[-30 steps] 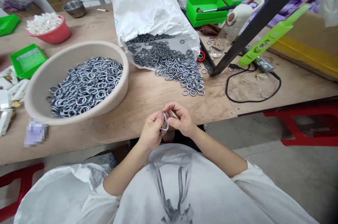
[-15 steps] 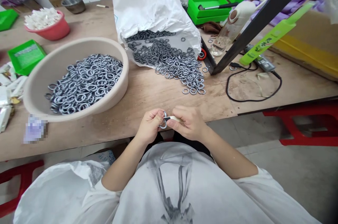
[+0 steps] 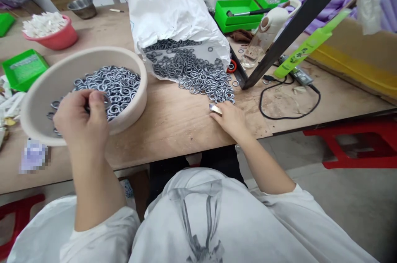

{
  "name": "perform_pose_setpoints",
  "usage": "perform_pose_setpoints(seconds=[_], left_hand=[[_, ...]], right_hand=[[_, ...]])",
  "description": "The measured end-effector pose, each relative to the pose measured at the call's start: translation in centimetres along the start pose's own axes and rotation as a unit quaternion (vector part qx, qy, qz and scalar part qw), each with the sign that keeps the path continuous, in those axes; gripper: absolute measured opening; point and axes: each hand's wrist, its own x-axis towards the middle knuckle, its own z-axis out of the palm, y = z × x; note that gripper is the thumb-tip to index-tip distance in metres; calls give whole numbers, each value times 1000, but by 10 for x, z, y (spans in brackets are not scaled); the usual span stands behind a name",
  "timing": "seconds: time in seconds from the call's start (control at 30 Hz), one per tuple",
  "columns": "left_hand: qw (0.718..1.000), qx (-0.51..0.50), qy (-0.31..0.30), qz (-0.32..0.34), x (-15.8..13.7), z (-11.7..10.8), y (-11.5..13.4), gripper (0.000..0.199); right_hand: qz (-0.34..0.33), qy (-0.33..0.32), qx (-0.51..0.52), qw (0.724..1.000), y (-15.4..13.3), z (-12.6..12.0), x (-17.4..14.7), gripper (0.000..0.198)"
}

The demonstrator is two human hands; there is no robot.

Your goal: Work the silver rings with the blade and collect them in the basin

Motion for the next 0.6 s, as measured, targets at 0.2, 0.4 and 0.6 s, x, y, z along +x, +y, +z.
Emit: perform_pose_setpoints(seconds=[0.2, 0.4, 0.6], left_hand=[[982, 163, -87, 36, 14, 1, -10, 42], [955, -164, -229, 92, -81, 38, 60, 27], [767, -480, -345, -249, -130, 71, 89, 43]], right_hand=[[-12, 0, 178, 984, -5, 7, 1, 23], [47, -122, 653, 746, -53, 4, -36, 46], [10, -70, 638, 767, -78, 7, -62, 46]])
